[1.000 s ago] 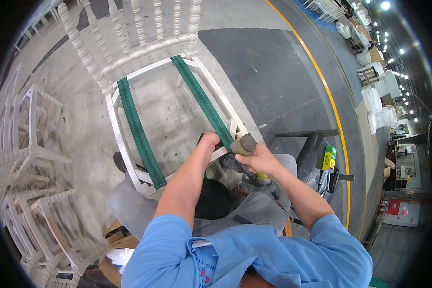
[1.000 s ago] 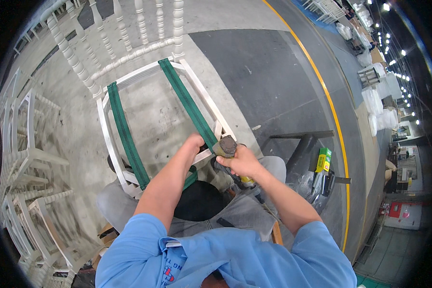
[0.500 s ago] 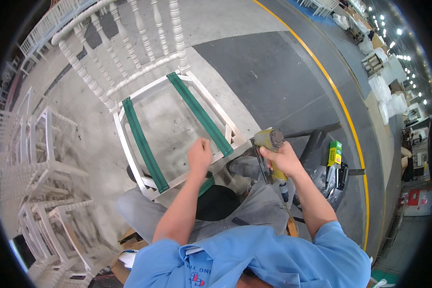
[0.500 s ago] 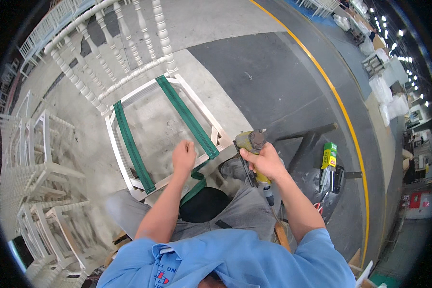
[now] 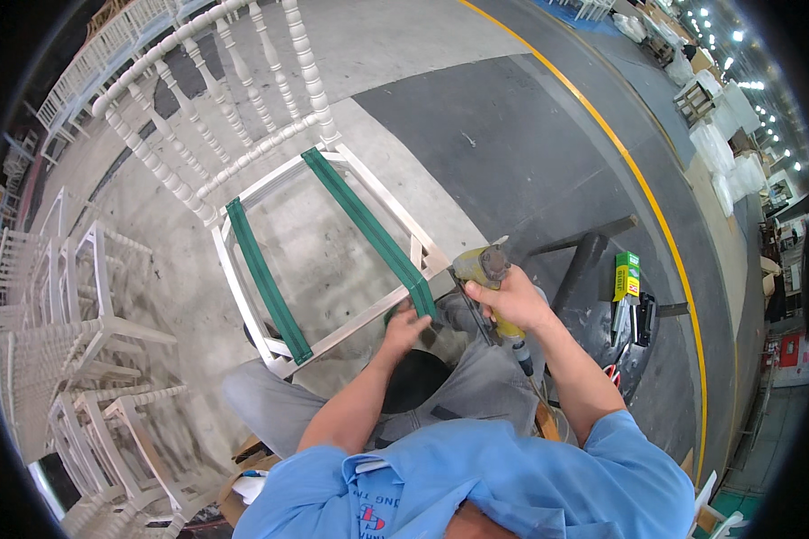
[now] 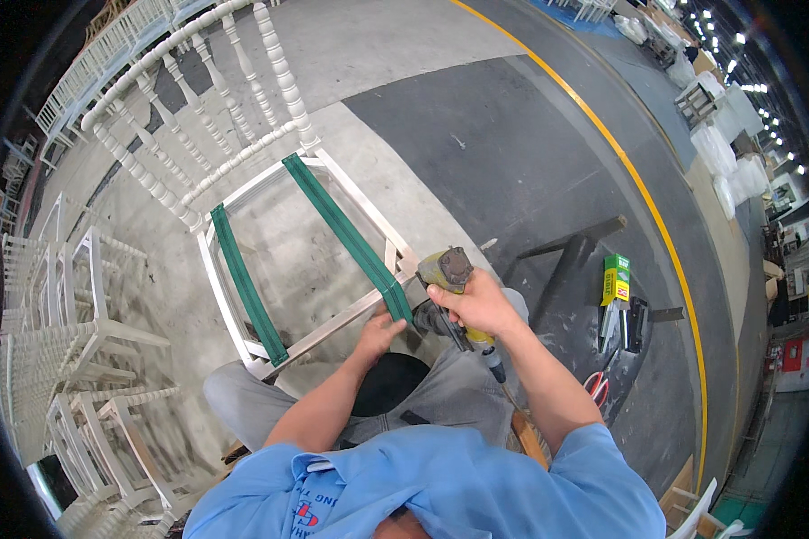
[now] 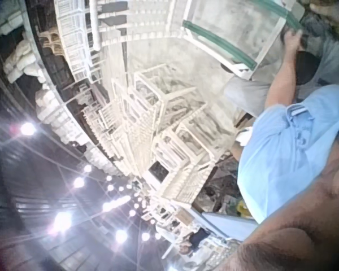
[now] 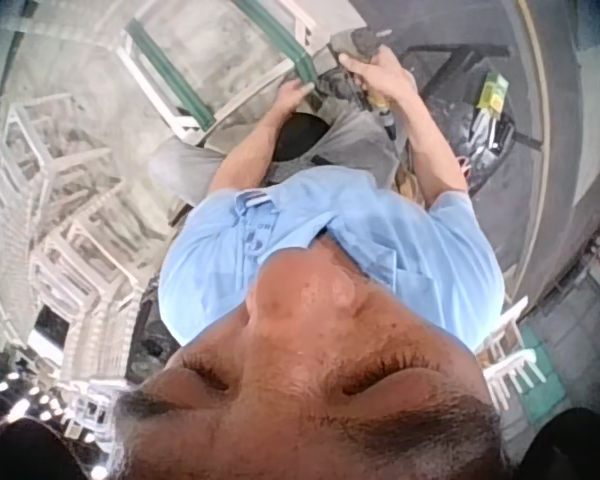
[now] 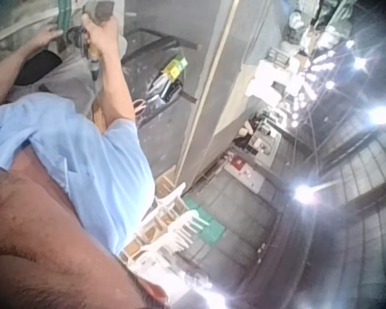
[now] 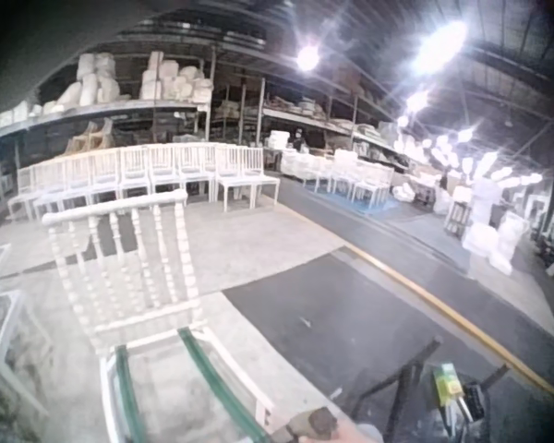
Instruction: The person sits on the floor and attaches green straps to the seat frame of a white wooden chair. They use a staple gun to secure each strap in place, then cut the excess strap with scissors. The person repeats this process for multiple straps across the chair seat.
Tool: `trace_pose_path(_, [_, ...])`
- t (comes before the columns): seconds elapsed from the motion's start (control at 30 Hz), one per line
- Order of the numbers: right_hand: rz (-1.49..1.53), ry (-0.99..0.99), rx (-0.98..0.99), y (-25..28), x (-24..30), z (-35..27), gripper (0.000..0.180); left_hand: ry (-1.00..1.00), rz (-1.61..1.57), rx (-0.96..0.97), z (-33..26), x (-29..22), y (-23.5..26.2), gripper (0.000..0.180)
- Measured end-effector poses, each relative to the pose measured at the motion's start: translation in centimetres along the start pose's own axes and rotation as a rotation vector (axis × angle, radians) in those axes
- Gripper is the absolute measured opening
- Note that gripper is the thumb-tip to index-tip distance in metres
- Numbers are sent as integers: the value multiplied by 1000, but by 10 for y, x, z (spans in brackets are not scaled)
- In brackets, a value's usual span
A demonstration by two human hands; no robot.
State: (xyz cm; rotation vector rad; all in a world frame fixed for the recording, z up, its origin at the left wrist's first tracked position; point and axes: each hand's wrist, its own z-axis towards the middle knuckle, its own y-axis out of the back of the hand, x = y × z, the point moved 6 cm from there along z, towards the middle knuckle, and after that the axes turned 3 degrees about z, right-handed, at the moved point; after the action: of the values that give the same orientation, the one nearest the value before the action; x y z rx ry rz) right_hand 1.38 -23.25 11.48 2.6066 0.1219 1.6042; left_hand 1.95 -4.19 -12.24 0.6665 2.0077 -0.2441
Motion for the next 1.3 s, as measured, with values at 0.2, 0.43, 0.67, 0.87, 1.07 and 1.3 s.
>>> trace_pose_path(0.2, [-63, -55, 19, 0, -20, 18, 33, -73, -714, 132, -36, -95, 8, 25])
trace_pose_path(0.43, [-181, -153, 87, -36, -28, 56, 37, 103, -749, -40, 11, -109, 75, 30])
trace_pose_path(0.67, [-244, -218, 57, -42, -34, 63, 37, 146, -764, -2, 22, -100, 75, 30])
trace_pose_path(0.87, [-276, -202, 40, -47, -37, 60, 37, 164, -811, 31, 22, -99, 75, 32])
trace_pose_path(1.07, [-328, -232, 29, -51, -41, 66, 38, 155, -840, 60, 24, -100, 78, 32])
trace_pose_path(1.3, [-242, -192, 60, -66, -31, 54, 35, 147, -888, 161, 18, -100, 81, 34])
